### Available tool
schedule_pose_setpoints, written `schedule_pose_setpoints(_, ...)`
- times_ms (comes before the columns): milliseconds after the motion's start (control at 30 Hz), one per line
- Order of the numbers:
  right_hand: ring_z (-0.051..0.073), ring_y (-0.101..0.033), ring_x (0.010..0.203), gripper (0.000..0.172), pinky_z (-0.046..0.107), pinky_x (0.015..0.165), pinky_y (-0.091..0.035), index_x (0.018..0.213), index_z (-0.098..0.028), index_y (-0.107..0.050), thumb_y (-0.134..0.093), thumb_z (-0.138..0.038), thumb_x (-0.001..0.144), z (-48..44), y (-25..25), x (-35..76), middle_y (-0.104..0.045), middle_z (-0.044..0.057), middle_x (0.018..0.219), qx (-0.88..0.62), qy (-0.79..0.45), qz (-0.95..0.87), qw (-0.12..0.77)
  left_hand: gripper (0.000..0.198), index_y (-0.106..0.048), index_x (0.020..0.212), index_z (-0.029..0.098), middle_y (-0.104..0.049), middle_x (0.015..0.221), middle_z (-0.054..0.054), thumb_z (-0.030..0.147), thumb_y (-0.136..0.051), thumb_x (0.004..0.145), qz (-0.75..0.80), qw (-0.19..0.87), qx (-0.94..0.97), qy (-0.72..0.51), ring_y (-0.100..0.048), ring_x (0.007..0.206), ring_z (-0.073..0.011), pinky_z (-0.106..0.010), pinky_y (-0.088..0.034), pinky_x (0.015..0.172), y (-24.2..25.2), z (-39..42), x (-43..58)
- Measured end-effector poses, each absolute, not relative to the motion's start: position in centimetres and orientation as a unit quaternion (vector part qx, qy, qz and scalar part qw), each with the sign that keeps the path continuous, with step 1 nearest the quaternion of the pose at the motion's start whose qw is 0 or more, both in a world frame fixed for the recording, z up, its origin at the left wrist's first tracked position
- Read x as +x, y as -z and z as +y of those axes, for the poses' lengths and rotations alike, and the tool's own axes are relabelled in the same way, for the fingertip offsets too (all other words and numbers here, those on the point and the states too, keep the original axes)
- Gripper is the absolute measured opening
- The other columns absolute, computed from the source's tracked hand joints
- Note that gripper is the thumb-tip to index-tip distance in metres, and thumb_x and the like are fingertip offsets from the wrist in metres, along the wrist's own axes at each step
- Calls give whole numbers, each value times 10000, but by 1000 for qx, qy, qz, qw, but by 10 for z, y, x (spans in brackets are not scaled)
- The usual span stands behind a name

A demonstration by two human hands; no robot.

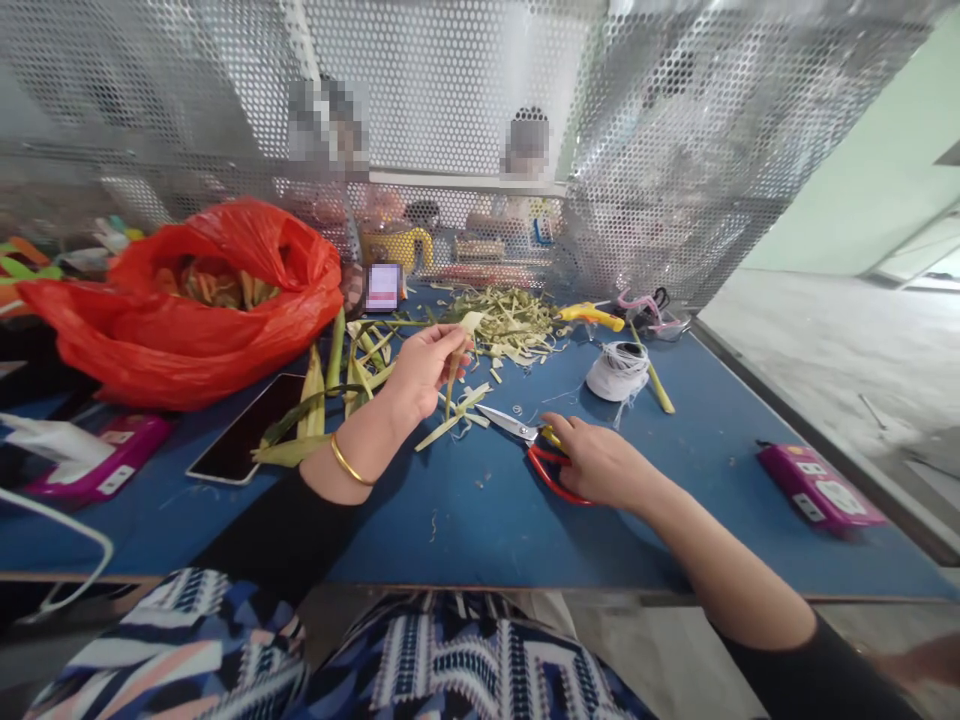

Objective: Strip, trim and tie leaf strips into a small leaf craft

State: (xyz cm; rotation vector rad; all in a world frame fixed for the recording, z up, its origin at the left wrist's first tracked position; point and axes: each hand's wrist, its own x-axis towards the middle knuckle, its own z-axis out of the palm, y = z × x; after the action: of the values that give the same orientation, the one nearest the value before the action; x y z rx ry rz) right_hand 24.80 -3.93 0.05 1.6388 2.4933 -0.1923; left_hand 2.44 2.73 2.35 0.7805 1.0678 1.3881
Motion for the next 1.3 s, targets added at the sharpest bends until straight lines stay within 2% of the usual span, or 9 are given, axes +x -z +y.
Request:
schedule_pose_setpoints(67, 287, -664, 880, 633, 333, 704, -448, 1353, -79, -511, -505, -110, 721, -37, -1, 255, -691, 182, 1047, 555, 83, 827, 47, 99, -624, 700, 177, -647, 648, 4, 158, -699, 762, 462, 581, 340, -578, -537, 486, -67, -198, -394, 455, -22, 31, 26)
schedule_pose_setpoints(133, 259, -659, 811, 632, 323, 681, -445, 1328, -112, -548, -525, -119, 696, -31, -1, 267, -715, 131, 963, 567, 120, 815, -22, 112, -622, 694, 170, -643, 634, 1, 144, -709, 759, 470, 583, 345, -566, -531, 475, -64, -192, -372, 437, -21, 35, 28)
schedule_pose_setpoints(300, 156, -562, 577, 535, 278, 546, -426, 1186, -182, -614, -633, -268, 659, -5, -3, 284, -651, 1, 713, 561, 354, 677, -319, 158, -615, 664, 160, -649, 645, -10, 123, -737, 756, 495, 570, 354, -552, -491, 460, -47, -179, -321, 418, -29, 49, 37)
schedule_pose_setpoints(367, 131, -544, 566, 540, 258, 523, -424, 1122, -192, -611, -717, -336, 612, 7, -7, 280, -624, -19, 696, 526, 447, 617, -378, 165, -620, 659, 156, -662, 668, -17, 135, -765, 736, 495, 566, 363, -550, -483, 459, -44, -180, -303, 417, -33, 55, 43)
schedule_pose_setpoints(467, 116, -547, 606, 548, 241, 536, -433, 1024, -205, -620, -798, -437, 560, 18, -12, 271, -594, -26, 708, 490, 509, 601, -373, 173, -628, 669, 147, -677, 679, -21, 154, -797, 705, 487, 564, 377, -549, -473, 457, -39, -175, -287, 417, -36, 65, 50)
schedule_pose_setpoints(600, 117, -541, 625, 555, 235, 520, -433, 975, -200, -623, -790, -548, 577, 18, -13, 263, -571, -25, 721, 478, 501, 630, -352, 134, -637, 695, 140, -688, 656, -11, 134, -769, 716, 482, 568, 391, -541, -474, 459, -41, -161, -270, 408, -32, 76, 56)
schedule_pose_setpoints(867, 77, -473, 465, 522, 201, 409, -370, 846, -173, -637, -819, -547, 530, 20, -9, 255, -505, -67, 576, 519, 512, 570, -379, 148, -646, 659, 144, -702, 658, -37, 139, -794, 669, 485, 592, 440, -470, -461, 446, -45, -170, -256, 408, -18, 86, 66)
schedule_pose_setpoints(1100, 53, -391, 384, 509, 203, 373, -282, 737, -161, -647, -818, -577, 499, 22, -2, 255, -493, -67, 509, 550, 491, 544, -401, 149, -642, 628, 153, -708, 664, -43, 102, -751, 716, 500, 595, 431, -458, -477, 460, -56, -186, -266, 419, -13, 88, 71)
schedule_pose_setpoints(1300, 70, -400, 413, 596, 230, 391, -300, 830, -174, -632, -776, -666, 527, 19, 1, 260, -504, -57, 563, 547, 476, 551, -412, 128, -645, 662, 147, -708, 672, -36, 86, -719, 747, 495, 598, 427, -463, -517, 489, -59, -186, -299, 448, -19, 81, 66)
